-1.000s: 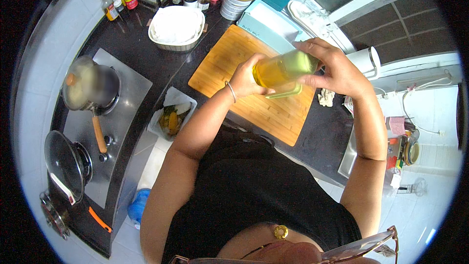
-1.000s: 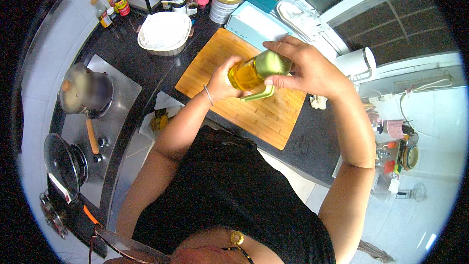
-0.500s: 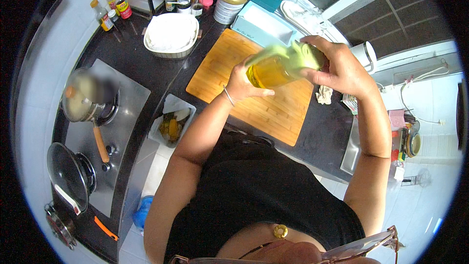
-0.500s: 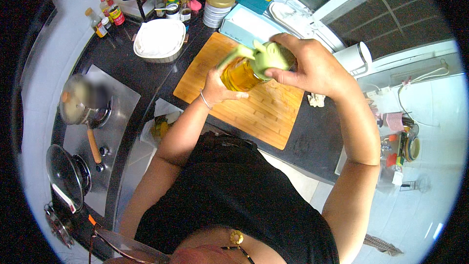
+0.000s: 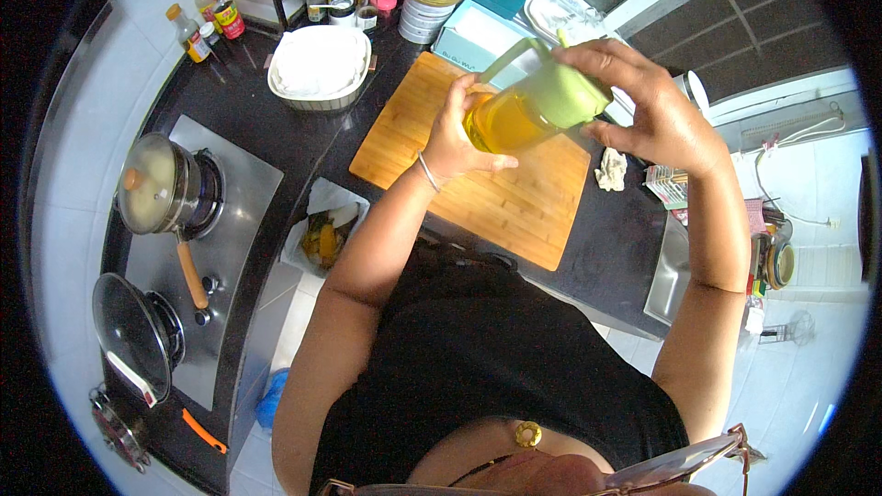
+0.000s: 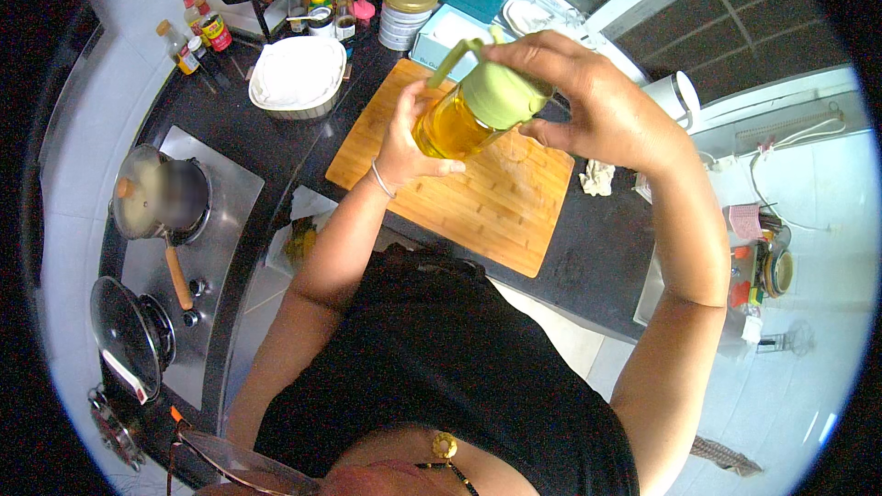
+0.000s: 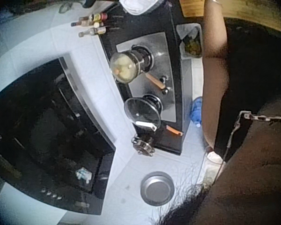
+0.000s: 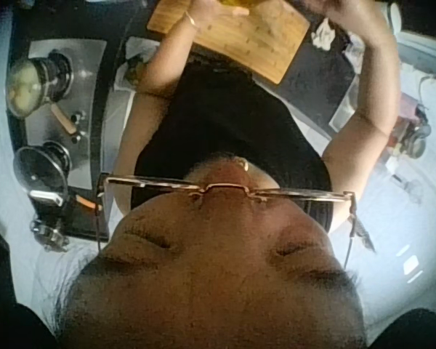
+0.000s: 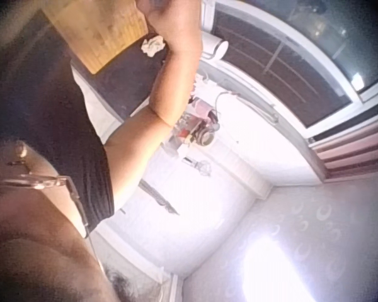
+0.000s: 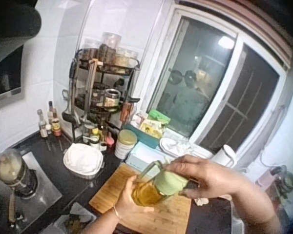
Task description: The person pours oil from a large bottle into a small jar, then wipes the cutting board and countertop with a cloth. They rinse the cloth in the sink and continue wiping the sink area and surrounding surfaces.
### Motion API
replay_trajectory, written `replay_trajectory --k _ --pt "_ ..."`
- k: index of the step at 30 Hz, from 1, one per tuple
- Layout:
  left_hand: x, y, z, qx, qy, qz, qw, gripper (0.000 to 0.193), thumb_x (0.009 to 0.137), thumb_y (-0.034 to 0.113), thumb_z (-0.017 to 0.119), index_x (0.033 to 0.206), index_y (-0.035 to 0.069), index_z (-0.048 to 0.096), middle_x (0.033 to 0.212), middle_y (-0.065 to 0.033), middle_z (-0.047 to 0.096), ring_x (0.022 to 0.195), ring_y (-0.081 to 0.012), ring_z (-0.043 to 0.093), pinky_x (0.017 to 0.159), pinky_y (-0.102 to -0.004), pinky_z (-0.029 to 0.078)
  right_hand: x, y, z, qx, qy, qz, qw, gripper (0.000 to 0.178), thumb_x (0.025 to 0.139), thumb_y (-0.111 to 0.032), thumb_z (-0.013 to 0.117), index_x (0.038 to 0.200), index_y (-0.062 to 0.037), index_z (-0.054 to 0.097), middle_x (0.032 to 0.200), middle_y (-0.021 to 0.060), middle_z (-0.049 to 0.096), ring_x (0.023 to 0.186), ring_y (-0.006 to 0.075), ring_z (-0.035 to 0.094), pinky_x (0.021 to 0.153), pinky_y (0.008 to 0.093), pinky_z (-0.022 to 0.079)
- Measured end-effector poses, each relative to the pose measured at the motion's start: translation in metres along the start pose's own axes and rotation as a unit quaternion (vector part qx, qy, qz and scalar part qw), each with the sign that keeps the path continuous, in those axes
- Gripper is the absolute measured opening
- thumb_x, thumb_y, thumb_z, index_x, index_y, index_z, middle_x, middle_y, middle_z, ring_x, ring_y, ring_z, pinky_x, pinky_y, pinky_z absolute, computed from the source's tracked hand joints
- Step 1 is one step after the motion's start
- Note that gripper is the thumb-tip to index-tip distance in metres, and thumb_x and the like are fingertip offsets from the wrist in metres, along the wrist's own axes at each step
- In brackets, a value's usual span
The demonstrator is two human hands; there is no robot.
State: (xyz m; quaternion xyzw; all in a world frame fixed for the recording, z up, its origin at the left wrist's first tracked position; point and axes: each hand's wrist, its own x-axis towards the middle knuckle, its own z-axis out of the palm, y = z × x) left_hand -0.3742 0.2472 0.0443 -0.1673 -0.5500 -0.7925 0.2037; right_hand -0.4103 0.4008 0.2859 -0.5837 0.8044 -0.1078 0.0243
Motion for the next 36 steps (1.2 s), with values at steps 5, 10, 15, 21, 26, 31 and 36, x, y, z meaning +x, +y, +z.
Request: replay_trajectory --k 5,10,15,21,26,31,36 --pt "0.011 0.014 -0.001 0.026 -0.010 0.000 1.000 0.104 0.045 0.021 0.089 0.129 0.007 0.028 0.103 -0.0107 0.054 0.098 -0.0202 0.053 0.088 -0.0337 0.042 0.003 -0.006 -0.010 -0.111 -0.025 0.121 0.986 0.066 0.062 -0.036 0.078 0.113 -0.0012 0.055 0.094 0.0107 0.059 0.081 0.0258 0.062 0.065 0.0358 0.049" --pt "0.015 0.016 -0.001 0.034 -0.030 0.017 0.999 0.104 0.045 0.021 0.089 0.128 0.007 0.029 0.103 -0.0108 0.055 0.098 -0.0195 0.053 0.088 -0.0331 0.043 0.010 -0.009 -0.014 -0.159 0.082 -0.049 0.983 0.058 0.066 -0.036 0.077 0.108 -0.0015 0.058 0.097 0.0146 0.061 0.080 0.0274 0.063 0.064 0.0364 0.050" --pt "0.016 0.023 0.001 0.014 -0.029 0.015 0.999 0.103 0.045 0.021 0.089 0.128 0.007 0.030 0.104 -0.0102 0.055 0.099 -0.0188 0.053 0.089 -0.0326 0.042 0.007 -0.005 -0.017 0.018 0.041 0.028 0.999 0.057 0.067 -0.031 0.077 0.111 0.0004 0.057 0.094 0.0163 0.063 0.078 0.0292 0.063 0.064 0.0367 0.051" --pt "0.015 0.020 -0.001 0.004 -0.024 0.016 1.000 0.102 0.045 0.020 0.089 0.128 0.006 0.030 0.104 -0.0093 0.054 0.099 -0.0185 0.052 0.089 -0.0325 0.042 0.010 -0.022 -0.014 -0.089 0.025 0.138 0.986 0.062 0.071 -0.038 0.071 0.118 -0.0022 0.054 0.103 0.0138 0.061 0.092 0.0254 0.059 0.070 0.0329 0.048" --pt "0.015 0.024 -0.003 0.021 -0.029 0.024 0.999 0.102 0.045 0.021 0.089 0.128 0.006 0.030 0.105 -0.0097 0.053 0.099 -0.0186 0.052 0.088 -0.0321 0.042 0.005 -0.003 -0.022 0.054 0.020 -0.038 0.998 0.057 0.068 -0.016 0.068 0.122 -0.0070 0.054 0.121 0.0128 0.054 0.116 0.0277 0.047 0.088 0.0350 0.044" --pt "0.011 0.025 -0.002 0.033 -0.029 0.017 0.999 0.100 0.046 0.021 0.088 0.127 0.006 0.032 0.104 -0.0100 0.052 0.099 -0.0183 0.052 0.087 -0.0316 0.042 0.006 -0.012 -0.022 0.083 0.009 0.032 0.996 0.049 0.069 -0.013 0.068 0.116 -0.0052 0.058 0.105 0.0110 0.058 0.093 0.0202 0.056 0.075 0.0317 0.048" --pt "0.007 0.026 0.001 -0.016 -0.018 0.003 1.000 0.099 0.046 0.021 0.087 0.128 0.006 0.032 0.104 -0.0085 0.052 0.100 -0.0180 0.051 0.088 -0.0315 0.042 0.005 -0.018 -0.012 0.055 0.032 0.101 0.993 0.053 0.073 -0.029 0.070 0.117 -0.0027 0.056 0.102 0.0131 0.057 0.091 0.0207 0.057 0.068 0.0299 0.048"
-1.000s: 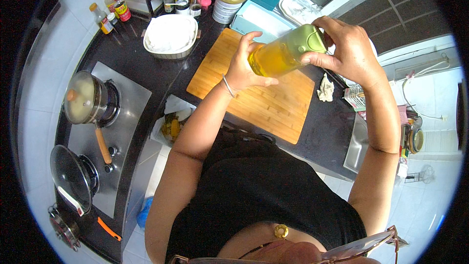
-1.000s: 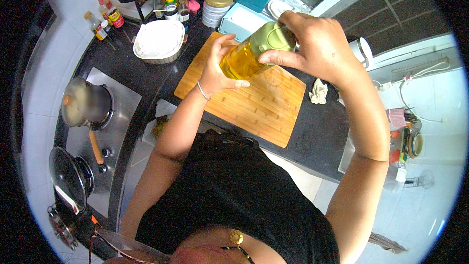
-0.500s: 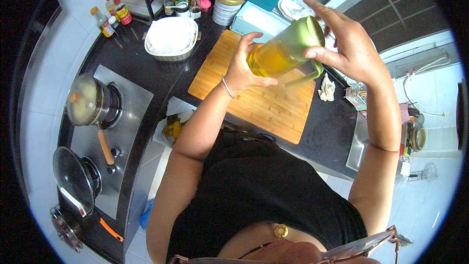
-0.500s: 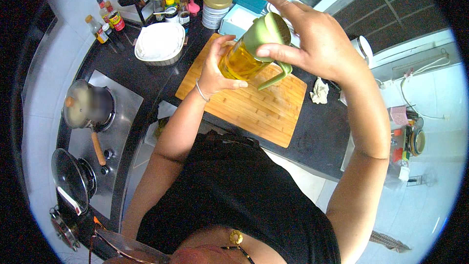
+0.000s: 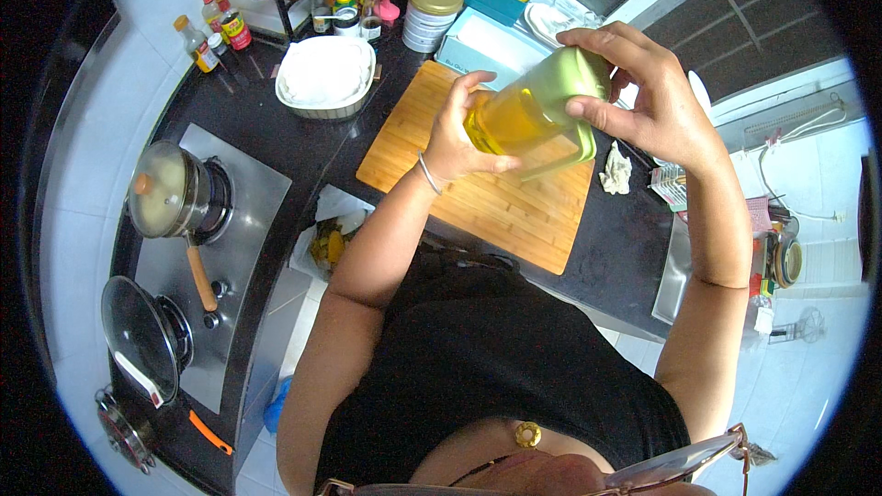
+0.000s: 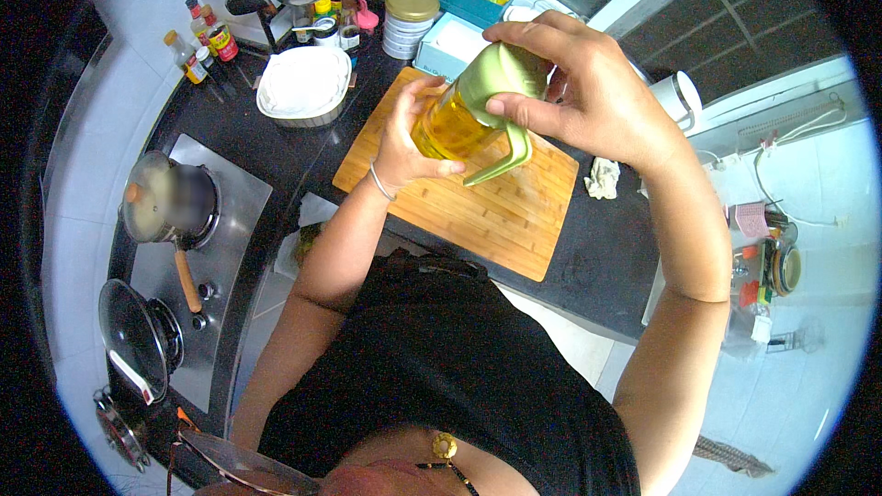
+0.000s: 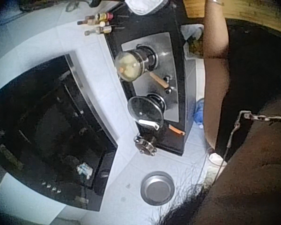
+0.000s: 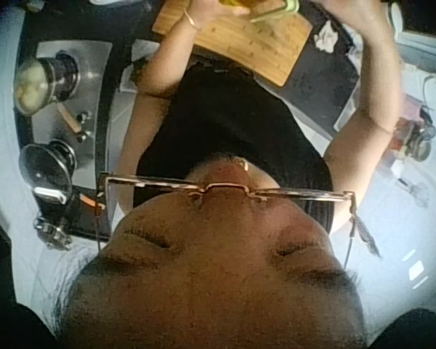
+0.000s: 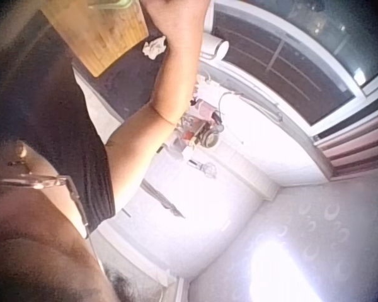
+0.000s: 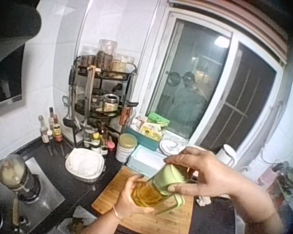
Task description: The person pours oil from a large bottle into a small jar, then wipes the cutting board and countertop with a cloth. They rinse the cloth in the sink and continue wiping the sink area and surrounding surfaces.
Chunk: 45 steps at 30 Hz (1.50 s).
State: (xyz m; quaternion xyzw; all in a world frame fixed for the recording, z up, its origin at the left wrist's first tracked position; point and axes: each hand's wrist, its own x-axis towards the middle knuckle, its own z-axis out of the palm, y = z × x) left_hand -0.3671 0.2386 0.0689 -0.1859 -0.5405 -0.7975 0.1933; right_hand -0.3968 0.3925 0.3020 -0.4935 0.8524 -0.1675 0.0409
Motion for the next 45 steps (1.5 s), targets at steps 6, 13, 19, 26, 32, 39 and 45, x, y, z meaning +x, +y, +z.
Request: replay_trajectory --k 6,13,19,26,32,39,45 --pt "0.001 0.010 0.008 -0.127 -0.058 -0.034 0.990 0.093 0.048 0.021 0.087 0.126 0.007 0.038 0.112 -0.0066 0.050 0.108 -0.0177 0.048 0.094 -0.0315 0.038 0.001 0.028 0.017 0.173 0.075 -0.173 0.967 0.086 0.074 -0.068 0.051 0.123 0.0032 0.049 0.110 0.0173 0.055 0.105 0.0287 0.052 0.093 0.0377 0.036" --pt "0.007 0.026 0.016 -0.093 -0.104 -0.036 0.990 0.092 0.049 0.026 0.089 0.124 0.005 0.039 0.113 -0.0052 0.049 0.108 -0.0158 0.046 0.094 -0.0300 0.037 0.011 0.021 0.052 0.365 0.207 -0.212 0.882 0.056 0.082 -0.044 0.055 0.109 0.0048 0.055 0.103 0.0177 0.057 0.091 0.0254 0.060 0.081 0.0363 0.048" --pt "0.010 0.024 0.017 -0.013 -0.050 0.013 0.999 0.086 0.049 0.030 0.088 0.118 0.004 0.045 0.108 -0.0064 0.052 0.104 -0.0167 0.049 0.091 -0.0303 0.039 0.014 0.017 0.063 0.422 0.273 -0.147 0.852 0.034 0.089 -0.021 0.044 0.107 0.0058 0.055 0.093 0.0163 0.060 0.084 0.0248 0.063 0.076 0.0348 0.051" --pt "0.012 0.029 0.009 0.071 -0.020 0.049 0.996 0.084 0.051 0.031 0.088 0.117 0.001 0.045 0.109 -0.0081 0.053 0.102 -0.0173 0.052 0.090 -0.0309 0.042 0.025 0.011 0.066 0.402 0.300 -0.110 0.858 0.044 0.091 -0.035 0.043 0.104 0.0054 0.056 0.088 0.0170 0.061 0.080 0.0238 0.062 0.074 0.0325 0.051" --pt "0.014 0.031 0.010 0.037 -0.016 0.033 0.999 0.079 0.052 0.023 0.088 0.114 0.000 0.045 0.106 -0.0076 0.055 0.099 -0.0155 0.054 0.088 -0.0316 0.045 0.035 0.023 0.076 0.488 0.302 -0.122 0.810 0.039 0.091 -0.030 0.047 0.106 0.0055 0.056 0.088 0.0127 0.062 0.079 0.0178 0.061 0.072 0.0284 0.050" --pt "0.001 0.004 -0.025 0.130 0.136 0.073 0.979 0.080 0.048 0.022 0.086 0.114 0.001 0.044 0.101 -0.0070 0.055 0.095 -0.0158 0.055 0.085 -0.0308 0.046 0.024 0.050 0.093 0.339 0.403 -0.027 0.850 0.032 0.092 -0.027 0.045 0.097 0.0018 0.059 0.082 0.0069 0.061 0.074 0.0131 0.057 0.066 0.0239 0.047" --pt "-0.011 0.005 -0.045 0.260 0.204 0.113 0.937 0.080 0.049 0.019 0.086 0.114 0.001 0.043 0.105 -0.0099 0.053 0.096 -0.0190 0.054 0.086 -0.0327 0.045 0.011 0.008 0.118 0.447 0.174 0.029 0.877 0.022 0.083 -0.017 0.065 0.094 0.0007 0.058 0.084 0.0002 0.058 0.077 0.0056 0.053 0.063 0.0197 0.043"
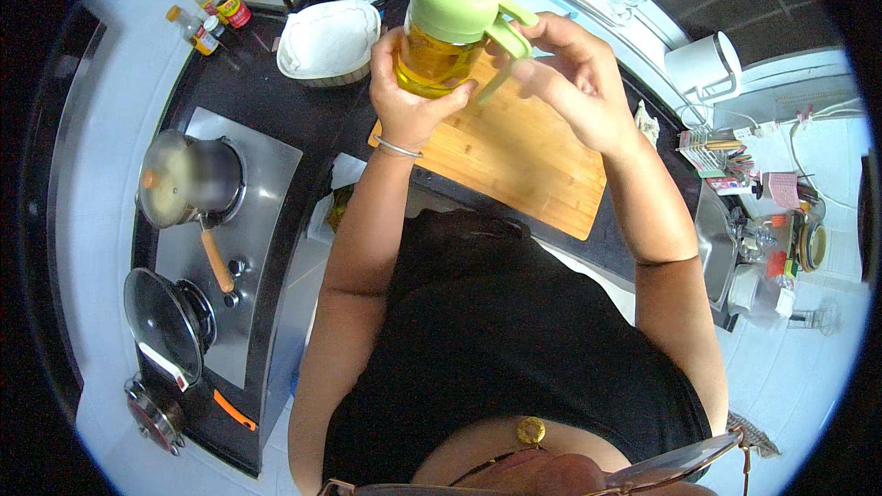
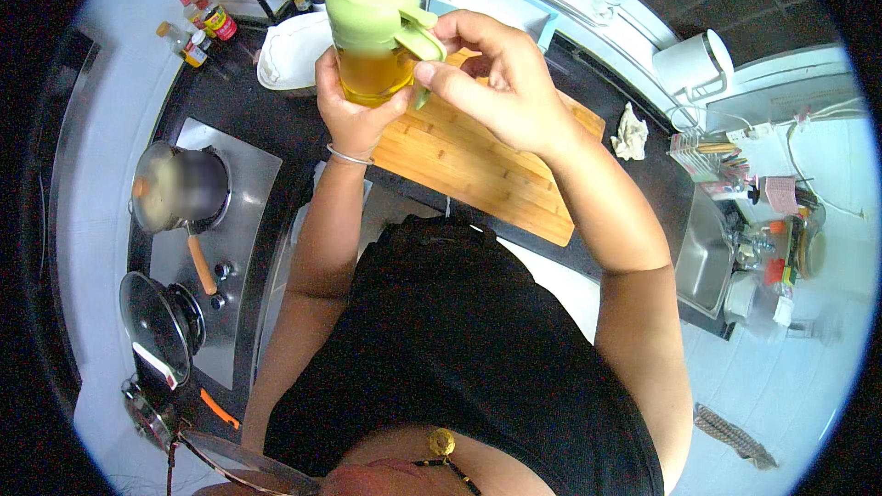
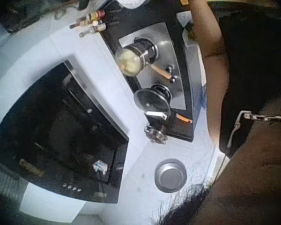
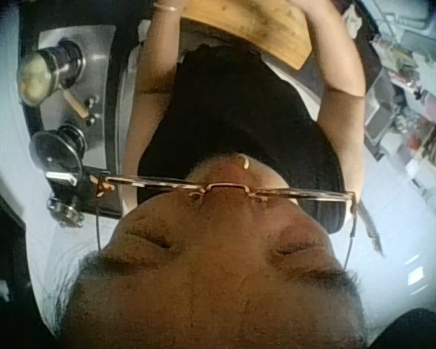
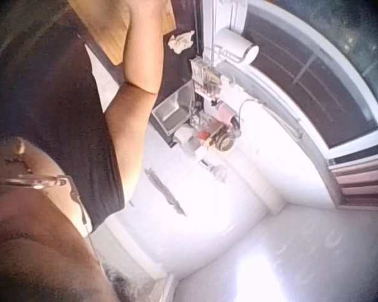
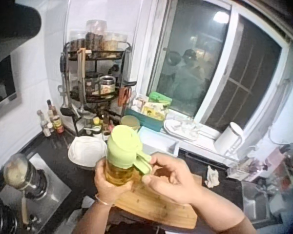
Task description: The person pours oil from a large bottle into a small jar, then wipes the cutting board and countertop with a cloth. They rinse the cloth in the sink and continue wiping the sink area and surrounding surfaces.
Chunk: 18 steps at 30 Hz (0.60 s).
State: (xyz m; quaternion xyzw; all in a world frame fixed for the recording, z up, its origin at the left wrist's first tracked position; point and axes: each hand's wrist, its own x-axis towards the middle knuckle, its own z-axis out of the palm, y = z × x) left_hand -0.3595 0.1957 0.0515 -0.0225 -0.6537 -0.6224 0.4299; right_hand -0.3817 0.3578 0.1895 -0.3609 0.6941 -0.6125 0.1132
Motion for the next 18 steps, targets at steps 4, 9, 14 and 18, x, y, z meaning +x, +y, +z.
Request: replay_trajectory --k 4,9,14,18 --pt "-0.002 -0.008 -0.018 0.109 0.052 0.027 0.992 0.085 0.046 0.021 0.087 0.116 0.001 0.043 0.108 -0.0124 0.053 0.099 -0.0232 0.053 0.089 -0.0362 0.043 0.022 0.003 0.021 0.072 -0.064 0.120 0.988 0.027 0.084 -0.026 0.064 0.094 -0.0015 0.061 0.079 0.0005 0.062 0.072 0.0065 0.057 0.061 0.0198 0.047" --pt "-0.006 -0.029 -0.051 0.116 0.105 0.004 0.988 0.085 0.046 0.021 0.088 0.117 0.004 0.044 0.106 -0.0125 0.055 0.098 -0.0251 0.056 0.087 -0.0359 0.045 0.049 0.030 0.051 0.095 -0.127 0.178 0.971 0.024 0.090 -0.026 0.056 0.091 -0.0014 0.058 0.076 0.0023 0.059 0.068 0.0094 0.056 0.062 0.0227 0.048" --pt "0.010 -0.029 -0.090 0.112 0.124 -0.018 0.986 0.083 0.048 0.022 0.088 0.115 0.005 0.043 0.106 -0.0118 0.056 0.098 -0.0216 0.055 0.085 -0.0348 0.046 0.075 0.037 0.090 0.046 -0.160 0.118 0.979 0.027 0.091 -0.030 0.054 0.093 -0.0034 0.054 0.073 -0.0009 0.056 0.067 0.0061 0.052 0.060 0.0200 0.043" --pt "0.026 -0.036 -0.122 0.094 0.140 -0.025 0.985 0.082 0.049 0.022 0.088 0.116 0.005 0.042 0.102 -0.0112 0.058 0.097 -0.0218 0.056 0.084 -0.0354 0.046 0.100 0.048 0.124 0.030 -0.143 0.105 0.984 0.026 0.092 -0.031 0.052 0.093 -0.0046 0.053 0.072 -0.0011 0.054 0.066 0.0056 0.050 0.060 0.0201 0.041"
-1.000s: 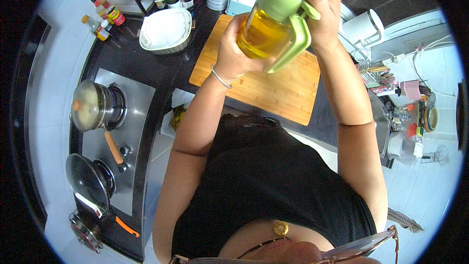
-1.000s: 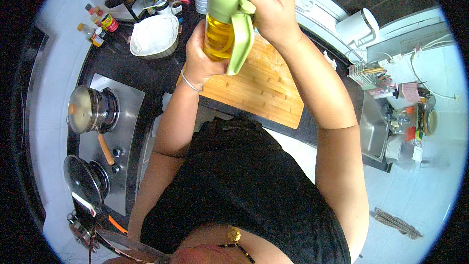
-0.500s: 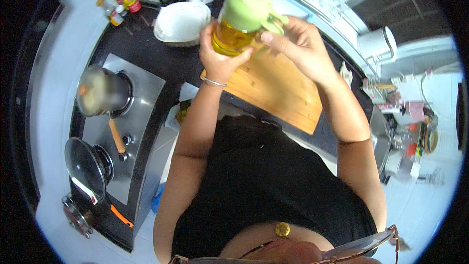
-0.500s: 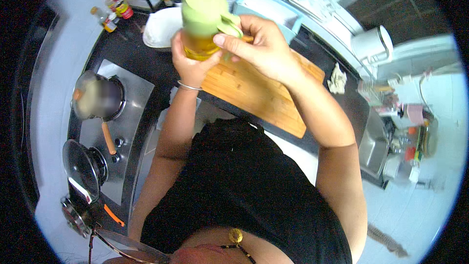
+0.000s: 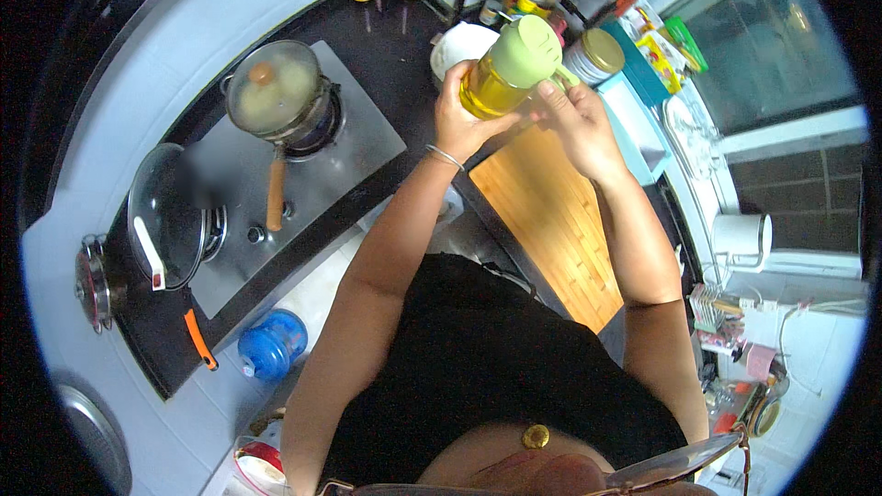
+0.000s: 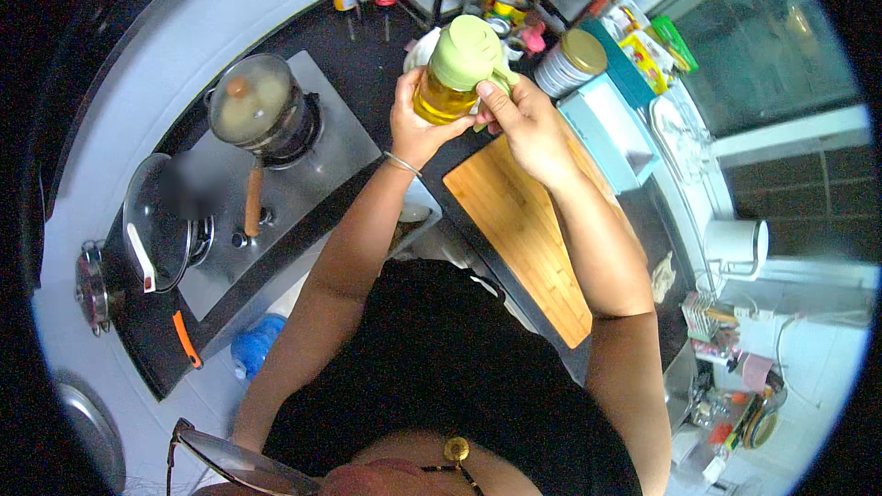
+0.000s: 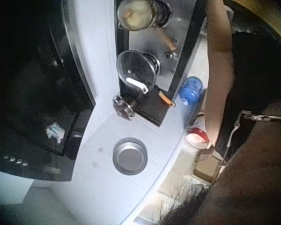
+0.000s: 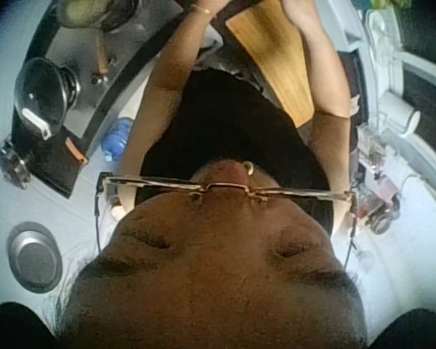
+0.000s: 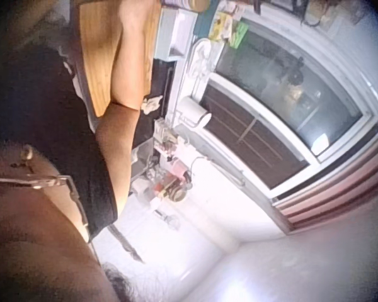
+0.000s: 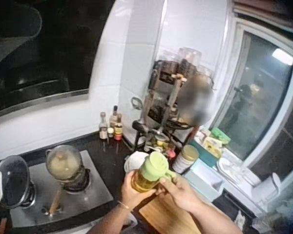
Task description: The person pours oil from a large bottle into a small jar, then wipes the cutting board and countertop with a cloth. They rinse the cloth in the sink and continue wiping the sink area and surrounding surfaces.
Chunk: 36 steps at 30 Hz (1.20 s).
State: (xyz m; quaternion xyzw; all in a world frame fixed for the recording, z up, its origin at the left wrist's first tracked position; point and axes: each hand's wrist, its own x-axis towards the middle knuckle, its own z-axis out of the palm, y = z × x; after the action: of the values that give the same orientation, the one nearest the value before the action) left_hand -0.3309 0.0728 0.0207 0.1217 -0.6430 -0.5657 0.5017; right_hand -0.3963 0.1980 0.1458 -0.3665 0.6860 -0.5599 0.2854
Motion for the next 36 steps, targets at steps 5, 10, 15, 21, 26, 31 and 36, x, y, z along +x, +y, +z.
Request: replay_trajectory --k 5,10,15,21,26,31,36 --pt "0.035 -0.009 -0.044 0.159 -0.066 -0.003 0.985 0.098 0.053 0.020 0.084 0.132 0.004 0.028 0.134 -0.0183 0.030 0.126 -0.0357 0.028 0.102 -0.0423 0.031 0.052 0.009 0.029 0.017 0.002 -0.026 1.000 0.028 0.091 -0.032 0.053 0.091 -0.0033 0.053 0.068 -0.0004 0.055 0.059 0.0064 0.049 0.054 0.0207 0.040" --pt "0.034 -0.014 -0.079 0.175 -0.025 -0.144 0.974 0.104 0.061 0.017 0.080 0.139 0.002 0.013 0.135 -0.0229 0.025 0.125 -0.0371 0.030 0.104 -0.0412 0.029 0.116 0.031 0.043 -0.001 -0.003 -0.021 1.000 0.027 0.091 -0.032 0.052 0.095 -0.0053 0.054 0.074 0.0008 0.056 0.066 0.0078 0.051 0.058 0.0207 0.041" --pt "-0.036 0.010 -0.101 0.061 -0.110 -0.230 0.965 0.076 0.072 0.012 0.072 0.135 0.006 0.031 0.119 -0.0149 0.049 0.104 -0.0230 0.052 0.086 -0.0360 0.046 0.191 0.073 0.072 0.063 0.065 -0.034 0.995 0.029 0.090 -0.032 0.054 0.085 -0.0034 0.053 0.068 0.0016 0.054 0.059 0.0082 0.050 0.055 0.0217 0.041" --pt "-0.128 0.021 -0.165 0.109 -0.203 -0.347 0.909 0.056 0.079 0.014 0.068 0.128 0.006 0.042 0.109 -0.0128 0.058 0.098 -0.0202 0.058 0.084 -0.0334 0.048 0.279 0.141 0.092 -0.077 0.157 -0.048 0.983 0.034 0.089 -0.031 0.055 0.081 0.0012 0.056 0.068 0.0054 0.058 0.059 0.0158 0.053 0.059 0.0303 0.043" --pt "-0.197 0.029 -0.209 0.143 -0.068 -0.439 0.884 0.051 0.078 0.012 0.069 0.123 0.005 0.047 0.105 -0.0116 0.060 0.096 -0.0198 0.059 0.082 -0.0320 0.049 0.335 0.193 0.112 -0.113 0.207 -0.056 0.970 0.036 0.088 -0.031 0.055 0.082 0.0040 0.055 0.073 0.0140 0.060 0.065 0.0210 0.056 0.064 0.0348 0.045" --pt "-0.212 0.034 -0.211 0.115 0.002 -0.511 0.852 0.046 0.077 0.008 0.069 0.119 0.005 0.051 0.104 -0.0103 0.061 0.094 -0.0184 0.060 0.081 -0.0303 0.049 0.369 0.223 0.109 -0.133 0.198 -0.014 0.971 0.038 0.088 -0.033 0.055 0.079 0.0041 0.056 0.069 0.0145 0.060 0.064 0.0224 0.057 0.063 0.0355 0.044" --pt "-0.201 0.028 -0.202 0.122 0.010 -0.485 0.866 0.045 0.077 0.006 0.069 0.119 0.004 0.051 0.104 -0.0099 0.061 0.091 -0.0173 0.060 0.079 -0.0294 0.051 0.392 0.255 0.107 -0.124 0.217 -0.008 0.968 0.040 0.086 -0.034 0.054 0.082 0.0054 0.057 0.075 0.0217 0.061 0.071 0.0332 0.059 0.069 0.0400 0.044"
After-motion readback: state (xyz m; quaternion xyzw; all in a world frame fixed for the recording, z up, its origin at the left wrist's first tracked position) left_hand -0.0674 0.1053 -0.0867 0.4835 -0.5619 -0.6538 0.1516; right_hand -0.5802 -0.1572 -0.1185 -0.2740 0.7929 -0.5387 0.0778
